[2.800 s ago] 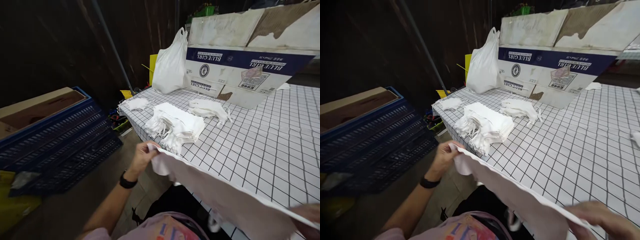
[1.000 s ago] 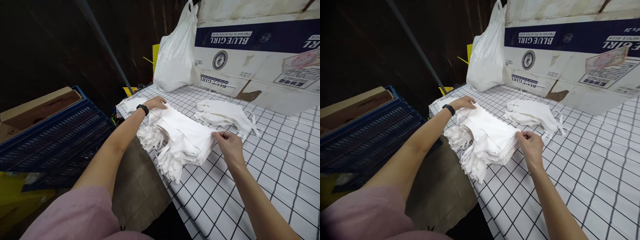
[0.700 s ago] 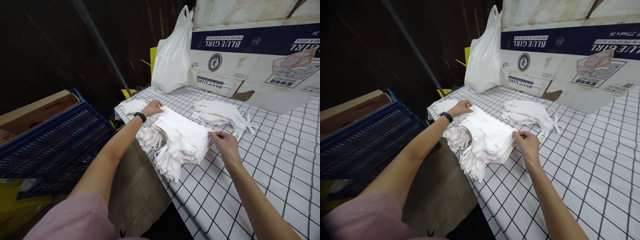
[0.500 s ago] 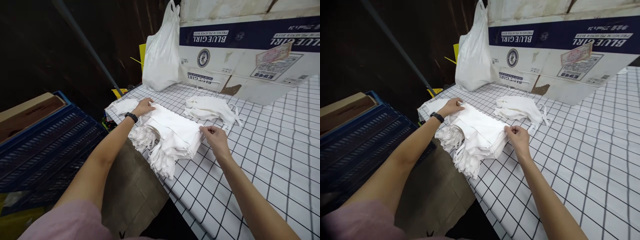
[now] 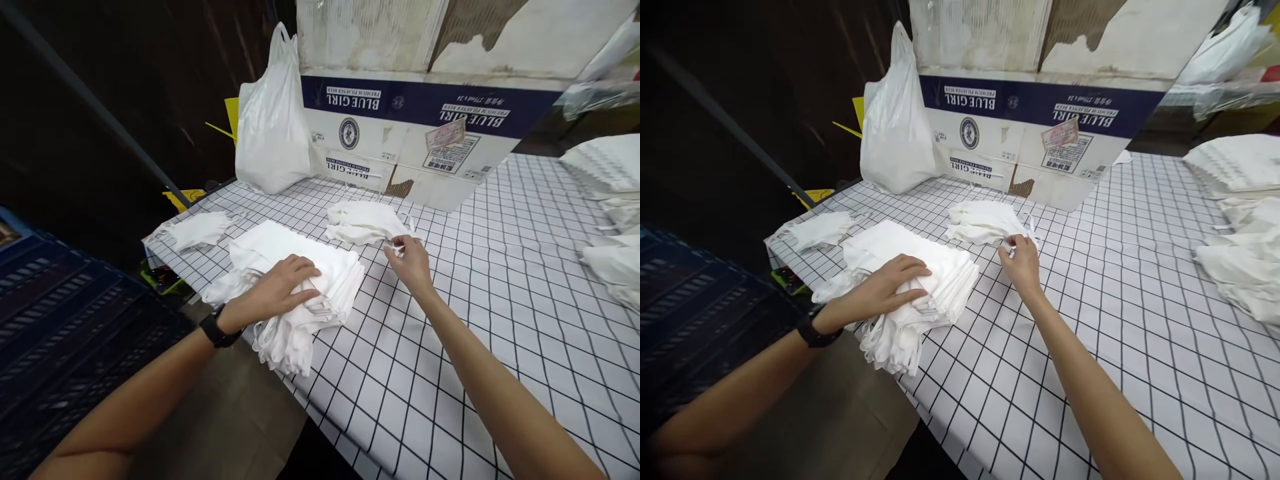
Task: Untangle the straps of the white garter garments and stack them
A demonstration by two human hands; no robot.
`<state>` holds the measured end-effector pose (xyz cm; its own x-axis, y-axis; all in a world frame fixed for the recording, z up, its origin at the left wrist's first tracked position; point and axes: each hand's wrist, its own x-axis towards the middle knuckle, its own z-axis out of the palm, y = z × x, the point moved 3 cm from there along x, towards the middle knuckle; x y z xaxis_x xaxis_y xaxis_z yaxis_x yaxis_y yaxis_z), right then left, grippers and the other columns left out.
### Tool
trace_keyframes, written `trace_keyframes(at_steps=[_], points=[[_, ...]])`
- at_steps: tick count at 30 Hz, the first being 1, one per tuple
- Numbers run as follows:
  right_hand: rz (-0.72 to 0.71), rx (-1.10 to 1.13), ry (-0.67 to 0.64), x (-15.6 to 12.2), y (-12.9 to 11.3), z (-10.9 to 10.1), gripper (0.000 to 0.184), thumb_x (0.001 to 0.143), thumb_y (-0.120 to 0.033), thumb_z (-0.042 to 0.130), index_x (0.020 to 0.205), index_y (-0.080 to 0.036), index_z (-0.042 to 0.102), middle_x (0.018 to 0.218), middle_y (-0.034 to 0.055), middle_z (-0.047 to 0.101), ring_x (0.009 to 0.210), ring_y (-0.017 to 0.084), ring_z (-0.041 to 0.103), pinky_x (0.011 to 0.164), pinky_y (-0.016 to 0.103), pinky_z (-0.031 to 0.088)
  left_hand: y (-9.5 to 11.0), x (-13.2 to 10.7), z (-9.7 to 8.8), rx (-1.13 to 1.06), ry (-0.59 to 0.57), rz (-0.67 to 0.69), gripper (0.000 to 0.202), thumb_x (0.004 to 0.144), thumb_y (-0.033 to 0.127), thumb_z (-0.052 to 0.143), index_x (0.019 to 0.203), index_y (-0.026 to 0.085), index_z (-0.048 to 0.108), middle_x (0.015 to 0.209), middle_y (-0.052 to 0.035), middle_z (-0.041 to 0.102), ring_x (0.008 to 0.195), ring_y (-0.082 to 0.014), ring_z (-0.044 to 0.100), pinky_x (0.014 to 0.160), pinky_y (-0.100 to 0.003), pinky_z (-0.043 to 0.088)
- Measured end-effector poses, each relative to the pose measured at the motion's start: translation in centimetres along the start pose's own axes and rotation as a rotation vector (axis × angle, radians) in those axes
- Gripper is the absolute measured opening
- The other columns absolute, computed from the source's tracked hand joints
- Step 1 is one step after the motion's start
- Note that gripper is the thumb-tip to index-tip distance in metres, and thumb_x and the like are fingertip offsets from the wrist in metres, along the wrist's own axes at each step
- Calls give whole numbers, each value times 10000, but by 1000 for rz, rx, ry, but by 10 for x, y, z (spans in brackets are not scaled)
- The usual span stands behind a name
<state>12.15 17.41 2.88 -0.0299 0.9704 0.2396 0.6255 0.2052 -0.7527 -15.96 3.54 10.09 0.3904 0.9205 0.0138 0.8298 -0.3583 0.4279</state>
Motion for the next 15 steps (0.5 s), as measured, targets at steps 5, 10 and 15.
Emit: trace_keyframes(at_steps=[5, 10, 15], points=[[-30, -298, -165, 51, 6, 21, 934, 763, -517, 763, 1565, -220, 387, 1702, 215, 209, 1499, 474, 255, 1158, 645, 251, 6, -4, -3, 13, 79, -15, 455, 1011, 578, 522, 1368, 320, 640, 1451, -76, 598, 1370, -291, 517, 1162, -449, 458], [154, -365, -327, 83, 1, 46, 1288, 694, -597, 860, 1677, -228, 113, 1742, 241, -3, 1558, 502, 131, 1215, 634, 130, 15, 68, -32, -7, 139, -32, 468, 968, 582, 552, 1316, 290, 661, 1380, -53, 667, 1265, -288, 609, 1100, -433, 495], [175, -293, -297, 80, 10, 46, 1162, 792, -522, 807, 1680, -214, 123, 1731, 236, 129, 1571, 438, 164, 1219, 601, 171, -19, 199, -38, 258, -159, -213, 832, 767, 459, 736, 1514, 190, 485, 1523, -152, 543, 1397, -339, 529, 1147, -387, 431]])
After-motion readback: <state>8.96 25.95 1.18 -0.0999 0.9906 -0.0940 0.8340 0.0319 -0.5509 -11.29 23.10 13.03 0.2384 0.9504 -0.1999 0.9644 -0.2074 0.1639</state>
